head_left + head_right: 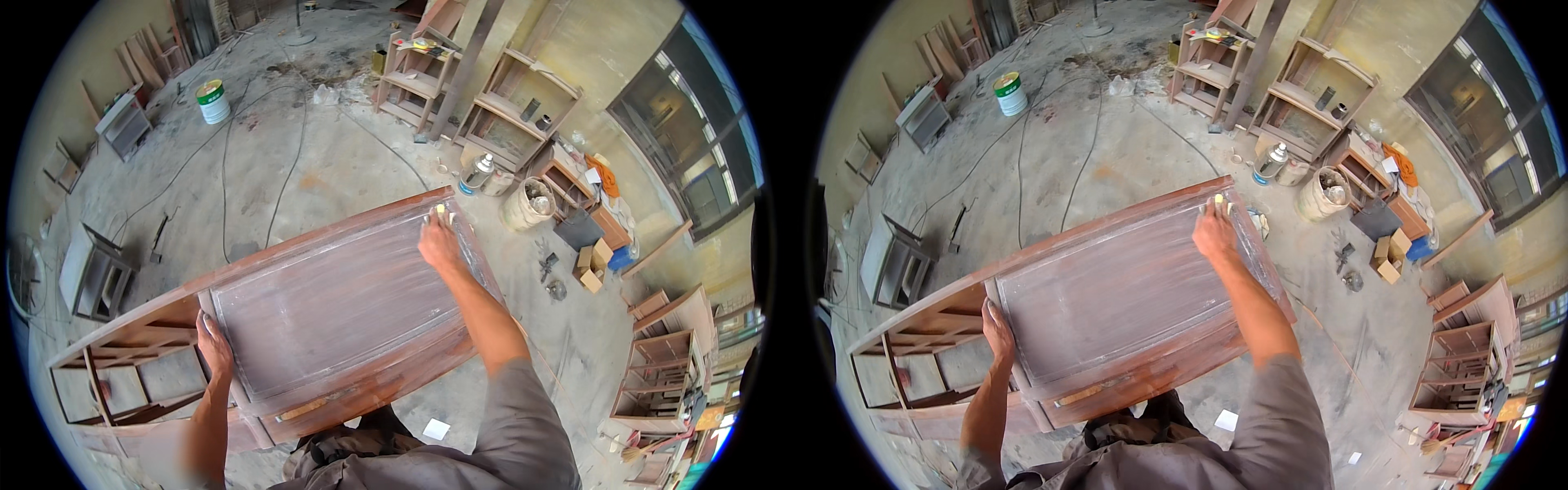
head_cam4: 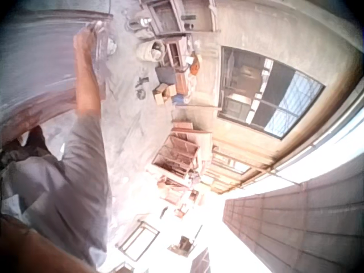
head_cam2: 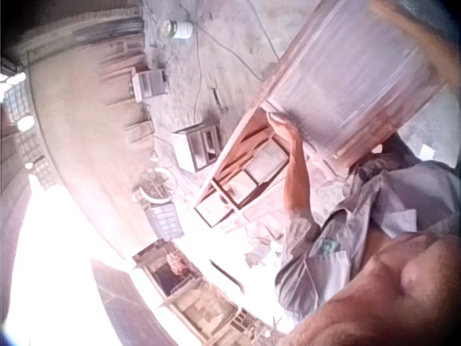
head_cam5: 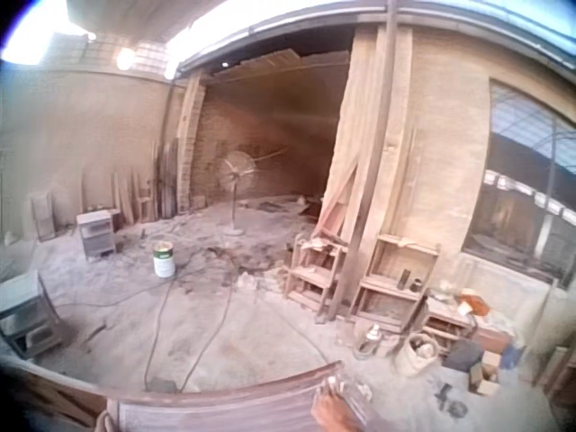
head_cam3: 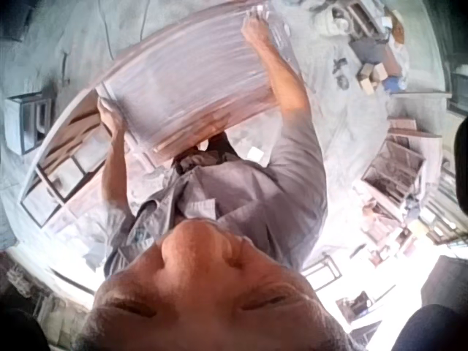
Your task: The person sands the surface of a wooden cabinet door using a sanding block. They move the block across the flat panels and edges, applying even pressure to smooth the wood.
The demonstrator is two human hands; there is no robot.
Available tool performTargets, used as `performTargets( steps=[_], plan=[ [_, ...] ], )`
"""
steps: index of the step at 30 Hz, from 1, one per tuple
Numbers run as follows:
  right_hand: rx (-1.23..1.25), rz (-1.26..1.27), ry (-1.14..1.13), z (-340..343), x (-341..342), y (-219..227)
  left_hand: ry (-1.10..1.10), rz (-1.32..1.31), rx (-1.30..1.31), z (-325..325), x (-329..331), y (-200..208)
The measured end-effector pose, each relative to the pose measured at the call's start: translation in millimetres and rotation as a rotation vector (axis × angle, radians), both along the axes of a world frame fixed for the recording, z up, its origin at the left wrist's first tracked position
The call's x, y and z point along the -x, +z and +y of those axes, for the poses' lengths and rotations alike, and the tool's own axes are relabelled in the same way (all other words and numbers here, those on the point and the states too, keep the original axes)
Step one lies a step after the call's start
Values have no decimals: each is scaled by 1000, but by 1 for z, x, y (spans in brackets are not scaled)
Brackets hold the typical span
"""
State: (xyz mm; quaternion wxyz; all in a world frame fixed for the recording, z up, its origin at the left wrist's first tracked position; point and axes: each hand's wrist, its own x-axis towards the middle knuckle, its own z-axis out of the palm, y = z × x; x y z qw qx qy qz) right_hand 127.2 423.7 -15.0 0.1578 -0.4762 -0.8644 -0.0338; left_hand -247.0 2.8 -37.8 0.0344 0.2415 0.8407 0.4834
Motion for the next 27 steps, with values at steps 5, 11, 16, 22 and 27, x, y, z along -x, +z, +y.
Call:
performTargets(
  steps=[5,11,16,22,27],
  plan=[
    [208,40,74,-39,23,29,47,-21,43,-15,0,6],
    [80,-103,18,17,-5,-30,95,-107,54,-1,-10,37],
    [-19,-52,393,-140,118,4,194,-139,-35,-17,-8,32],
    [238,112,818,-319,291,19,170,-129,-132,-4,-7,15],
    [190,-53,774,-235,203,22,139,-147,-167,-24,-1,15]
  ],
)
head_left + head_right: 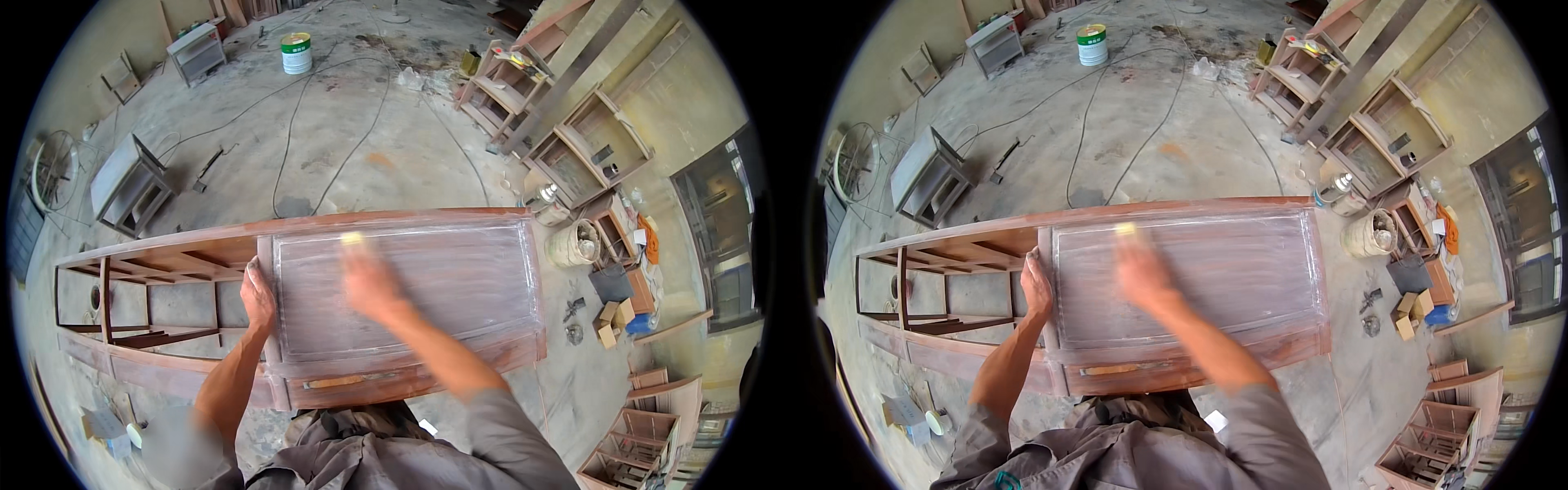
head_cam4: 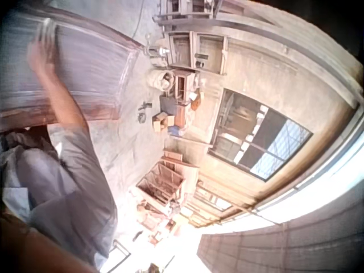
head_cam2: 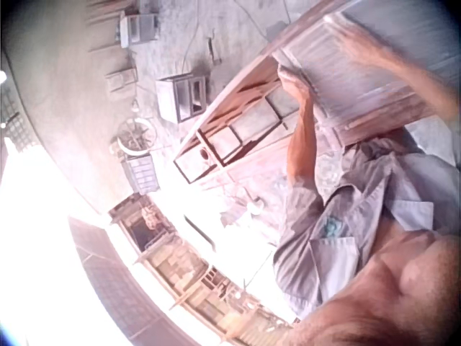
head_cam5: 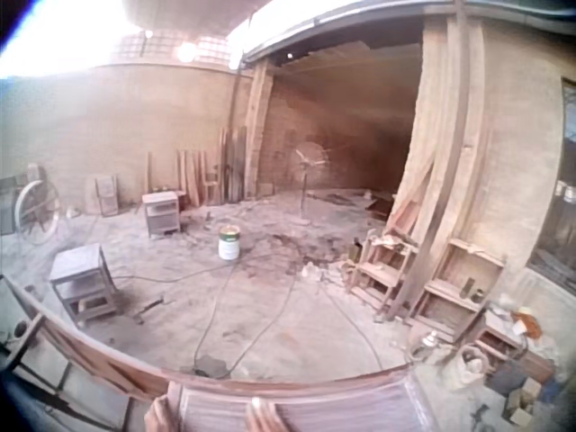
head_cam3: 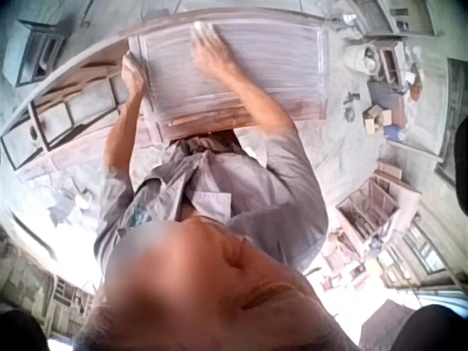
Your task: The person sands the surface of a wooden cabinet door using a sanding block. They move the block across the flat panels and edges, applying even pressure to smooth the wood.
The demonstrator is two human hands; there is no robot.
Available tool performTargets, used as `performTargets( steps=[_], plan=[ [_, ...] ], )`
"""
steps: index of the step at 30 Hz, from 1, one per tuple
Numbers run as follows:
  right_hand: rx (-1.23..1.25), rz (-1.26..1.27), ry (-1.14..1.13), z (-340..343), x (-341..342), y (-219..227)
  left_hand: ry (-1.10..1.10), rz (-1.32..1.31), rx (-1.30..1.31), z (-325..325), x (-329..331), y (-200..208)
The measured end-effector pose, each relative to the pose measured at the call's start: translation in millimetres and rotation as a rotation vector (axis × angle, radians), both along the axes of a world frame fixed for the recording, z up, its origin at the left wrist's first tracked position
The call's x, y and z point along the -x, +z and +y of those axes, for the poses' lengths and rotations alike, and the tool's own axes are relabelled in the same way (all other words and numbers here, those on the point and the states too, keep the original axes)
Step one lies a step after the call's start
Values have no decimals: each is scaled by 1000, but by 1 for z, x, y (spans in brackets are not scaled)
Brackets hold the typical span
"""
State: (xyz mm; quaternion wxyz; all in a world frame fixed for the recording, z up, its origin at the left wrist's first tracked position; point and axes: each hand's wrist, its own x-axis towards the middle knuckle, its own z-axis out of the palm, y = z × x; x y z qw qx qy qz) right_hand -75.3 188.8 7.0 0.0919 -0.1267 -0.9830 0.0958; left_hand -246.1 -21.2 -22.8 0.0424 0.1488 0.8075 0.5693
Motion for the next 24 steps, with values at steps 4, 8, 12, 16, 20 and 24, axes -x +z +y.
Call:
performTargets(
  steps=[4,8,12,16,20,24],
  plan=[
    [2,-137,-602,158,-176,-9,9,-33,148,10,-2,3],
    [4,-145,-491,89,-119,-24,18,-29,162,11,-4,15],
    [116,236,-113,-103,26,-6,-19,45,84,18,-4,7],
    [157,110,-11,-76,1,1,-49,20,94,5,13,-14],
    [-125,-65,-452,92,-179,-23,-33,-5,148,9,0,9],
    [-122,-172,-575,67,-167,-39,-49,103,128,6,4,-5]
  ],
)
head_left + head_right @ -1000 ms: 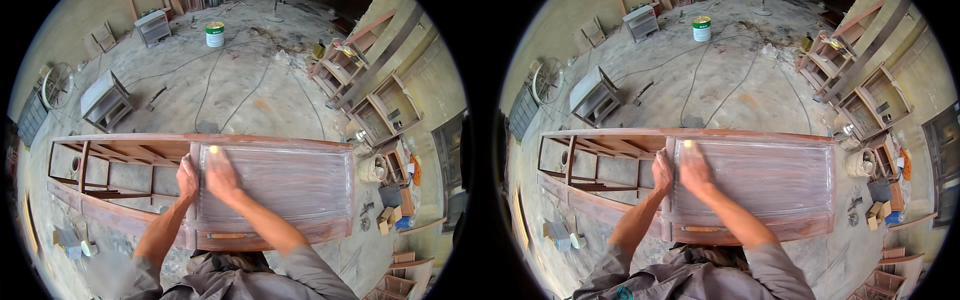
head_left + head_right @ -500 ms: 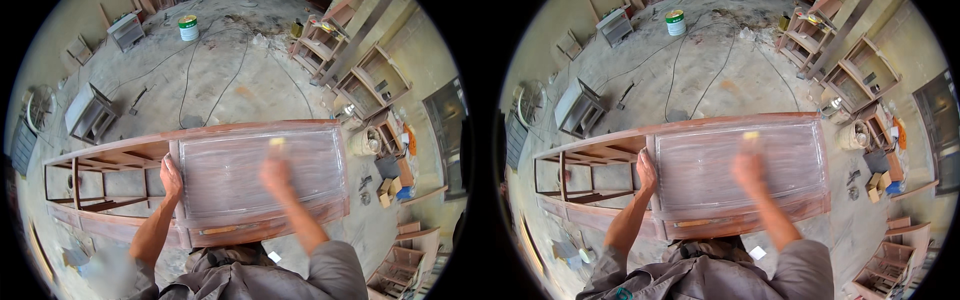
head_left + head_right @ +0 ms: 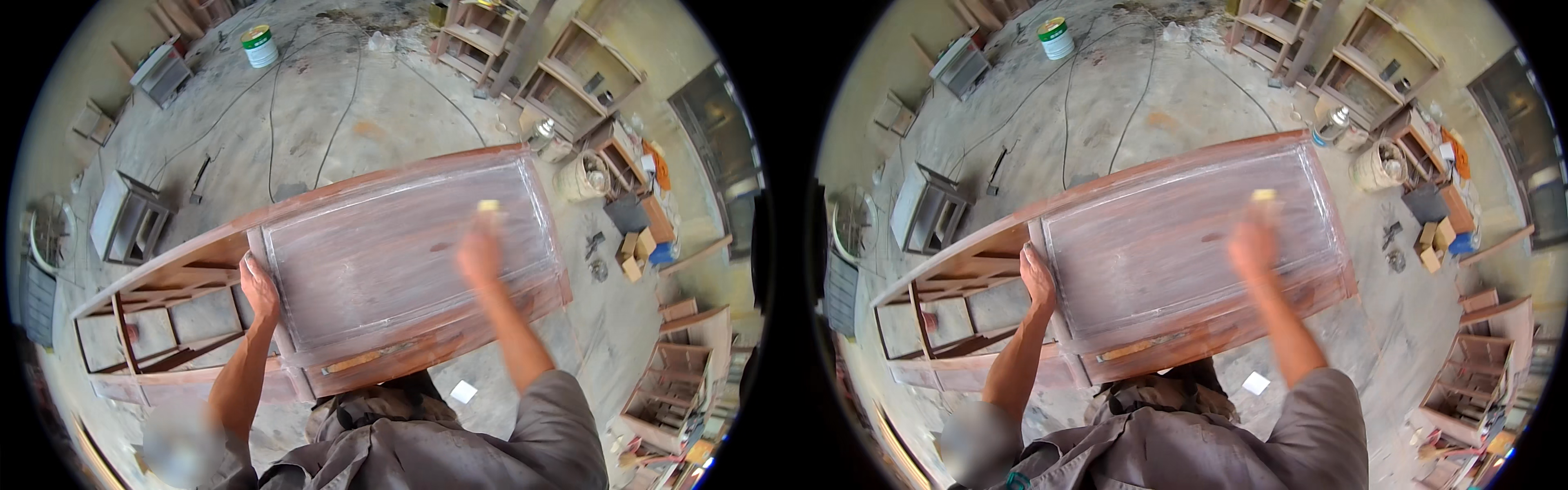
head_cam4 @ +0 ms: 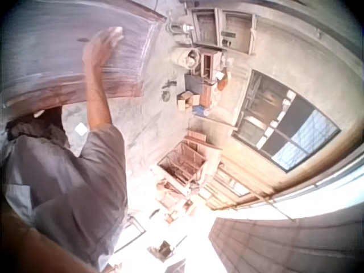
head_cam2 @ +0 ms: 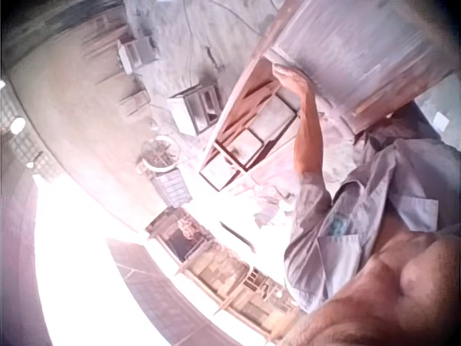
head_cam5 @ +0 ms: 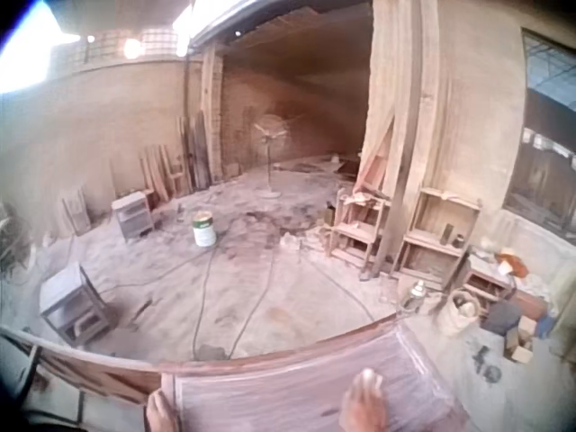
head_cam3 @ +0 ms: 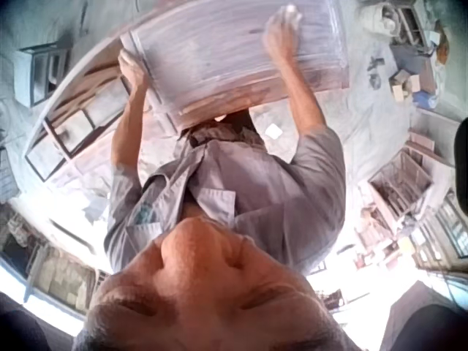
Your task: The person sands the surface of a wooden cabinet door using a sanding block. They move the block across the flat panels and edges, applying even pressure to smooth the wood.
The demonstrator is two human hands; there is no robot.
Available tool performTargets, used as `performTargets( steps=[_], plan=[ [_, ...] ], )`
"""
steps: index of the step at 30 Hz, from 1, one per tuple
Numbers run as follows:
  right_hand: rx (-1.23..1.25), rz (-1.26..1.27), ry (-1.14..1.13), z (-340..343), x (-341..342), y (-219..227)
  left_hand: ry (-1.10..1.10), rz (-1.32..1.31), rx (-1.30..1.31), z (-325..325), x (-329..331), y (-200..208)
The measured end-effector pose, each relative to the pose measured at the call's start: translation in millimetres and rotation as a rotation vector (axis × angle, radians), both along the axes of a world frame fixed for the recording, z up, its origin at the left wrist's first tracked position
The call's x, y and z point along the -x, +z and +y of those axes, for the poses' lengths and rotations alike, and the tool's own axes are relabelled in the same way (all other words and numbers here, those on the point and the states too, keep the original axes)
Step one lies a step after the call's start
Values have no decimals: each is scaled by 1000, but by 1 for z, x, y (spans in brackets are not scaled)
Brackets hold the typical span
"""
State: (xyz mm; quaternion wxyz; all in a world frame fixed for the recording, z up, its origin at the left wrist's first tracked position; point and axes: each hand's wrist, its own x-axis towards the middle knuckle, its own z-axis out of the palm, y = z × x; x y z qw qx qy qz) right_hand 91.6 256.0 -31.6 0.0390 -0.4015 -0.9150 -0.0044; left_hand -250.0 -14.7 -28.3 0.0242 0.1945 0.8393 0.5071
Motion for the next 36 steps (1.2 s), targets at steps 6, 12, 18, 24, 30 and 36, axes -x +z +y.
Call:
performTargets(
  steps=[6,12,18,24,30,36],
  plan=[
    [151,386,498,-218,167,26,-70,32,26,8,9,-7],
    [103,15,-101,17,-66,33,-4,-24,77,-14,19,-15],
    [195,464,-20,-146,55,10,-42,23,101,4,8,-9],
    [145,344,417,-188,53,34,-46,61,174,-11,25,-23],
    [167,235,-465,7,-135,42,-70,127,131,3,29,-32],
    [66,187,-324,-15,-143,49,-36,41,147,-9,27,-33]
  ],
)
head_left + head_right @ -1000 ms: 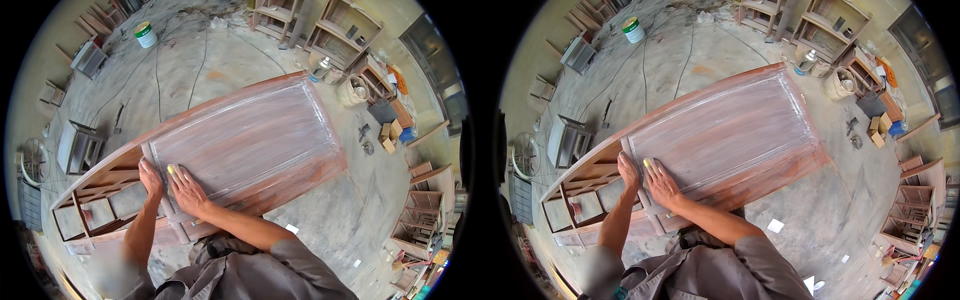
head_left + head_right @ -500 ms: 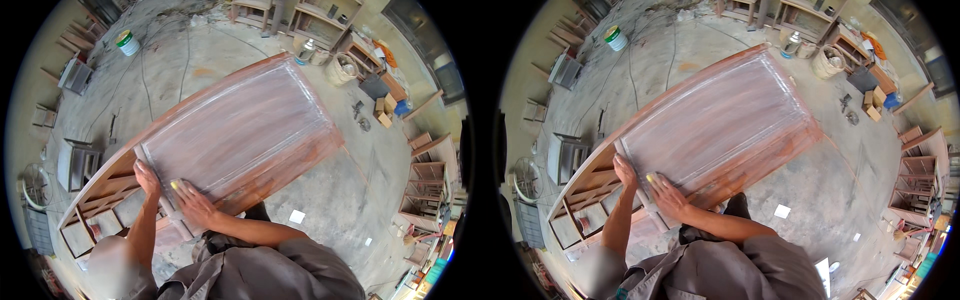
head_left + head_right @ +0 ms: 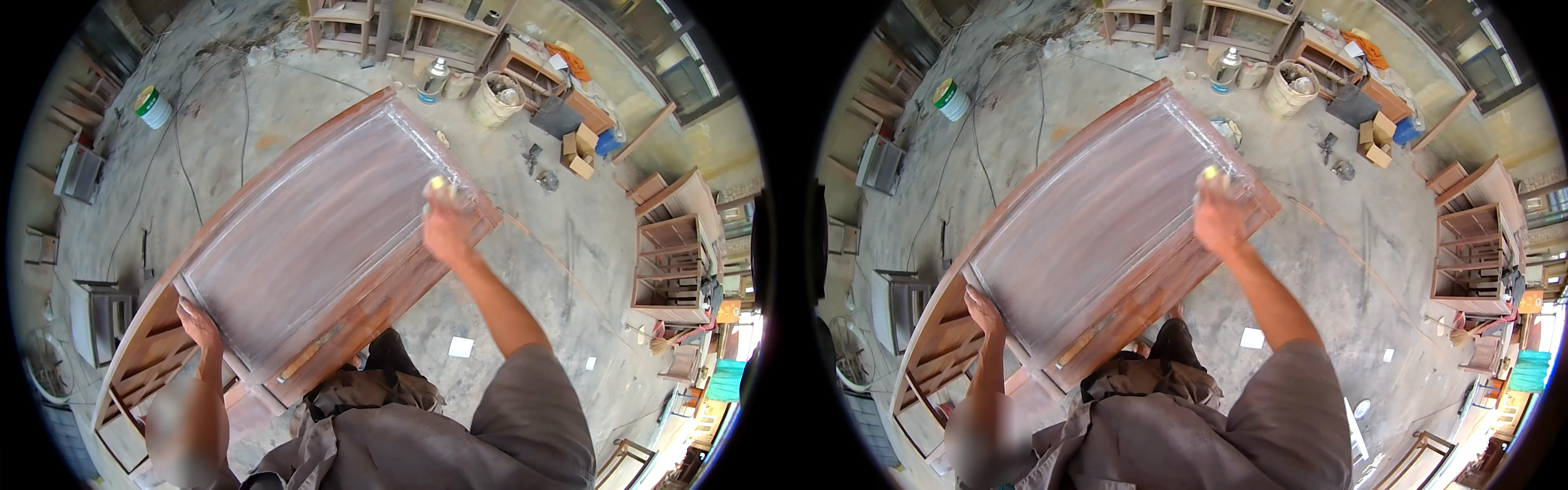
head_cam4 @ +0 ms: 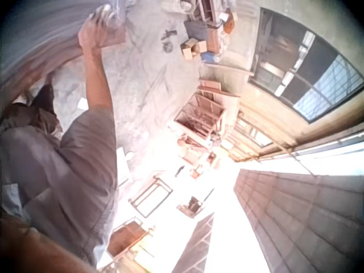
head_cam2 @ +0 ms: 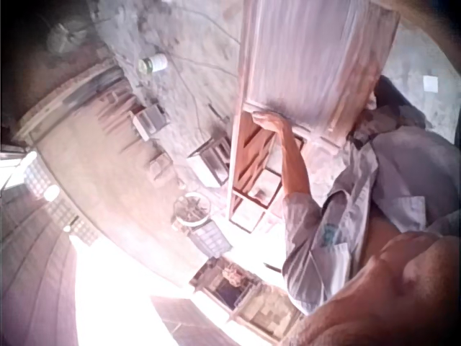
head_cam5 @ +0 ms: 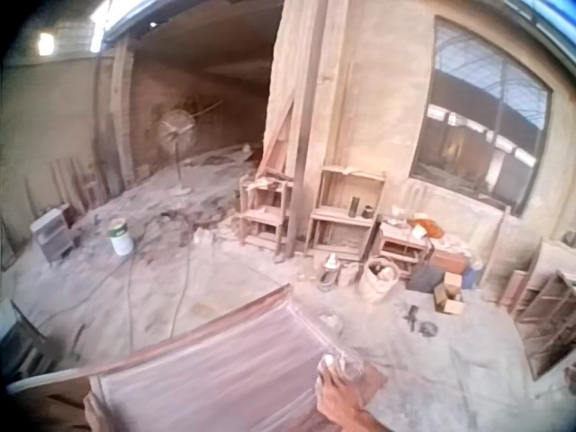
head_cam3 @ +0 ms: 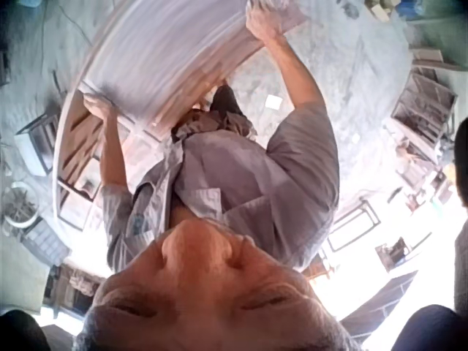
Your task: The person sands the surface of a wooden cabinet door using a sanding block. They move the block across the flat panels and edges, applying even pressure to smooth the wood.
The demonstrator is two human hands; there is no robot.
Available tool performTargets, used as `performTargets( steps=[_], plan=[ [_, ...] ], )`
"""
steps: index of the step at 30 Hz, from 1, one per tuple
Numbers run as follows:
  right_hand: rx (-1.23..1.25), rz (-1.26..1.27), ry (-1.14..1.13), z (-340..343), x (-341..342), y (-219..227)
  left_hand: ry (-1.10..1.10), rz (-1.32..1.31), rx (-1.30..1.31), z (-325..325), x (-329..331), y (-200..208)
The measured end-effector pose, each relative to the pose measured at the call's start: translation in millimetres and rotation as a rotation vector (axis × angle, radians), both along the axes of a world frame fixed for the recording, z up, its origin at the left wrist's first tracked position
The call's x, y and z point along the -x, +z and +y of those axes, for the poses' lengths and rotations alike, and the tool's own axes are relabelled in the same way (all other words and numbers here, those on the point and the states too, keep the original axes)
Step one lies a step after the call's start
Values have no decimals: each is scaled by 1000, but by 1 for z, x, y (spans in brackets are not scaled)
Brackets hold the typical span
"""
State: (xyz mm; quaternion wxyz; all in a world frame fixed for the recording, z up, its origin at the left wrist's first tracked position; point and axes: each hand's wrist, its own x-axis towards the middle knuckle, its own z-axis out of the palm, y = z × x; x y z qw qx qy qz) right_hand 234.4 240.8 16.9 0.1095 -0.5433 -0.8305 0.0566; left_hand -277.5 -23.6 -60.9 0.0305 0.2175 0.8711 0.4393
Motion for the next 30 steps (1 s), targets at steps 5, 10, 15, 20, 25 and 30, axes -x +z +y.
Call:
performTargets(
  steps=[5,10,15,20,25,30],
  plan=[
    [-95,-106,175,-78,71,-9,43,42,38,12,-13,20],
    [20,179,661,-176,142,-17,59,-49,-2,16,-25,36],
    [-86,-67,412,-98,65,-18,76,-109,-51,21,-38,51],
    [-11,208,800,-253,224,-9,24,-156,-74,17,-32,46],
    [-54,-53,916,-171,162,5,-171,-209,-161,-68,-26,68],
    [-70,-25,757,-193,164,13,-252,25,213,-170,-33,58]
  ],
)
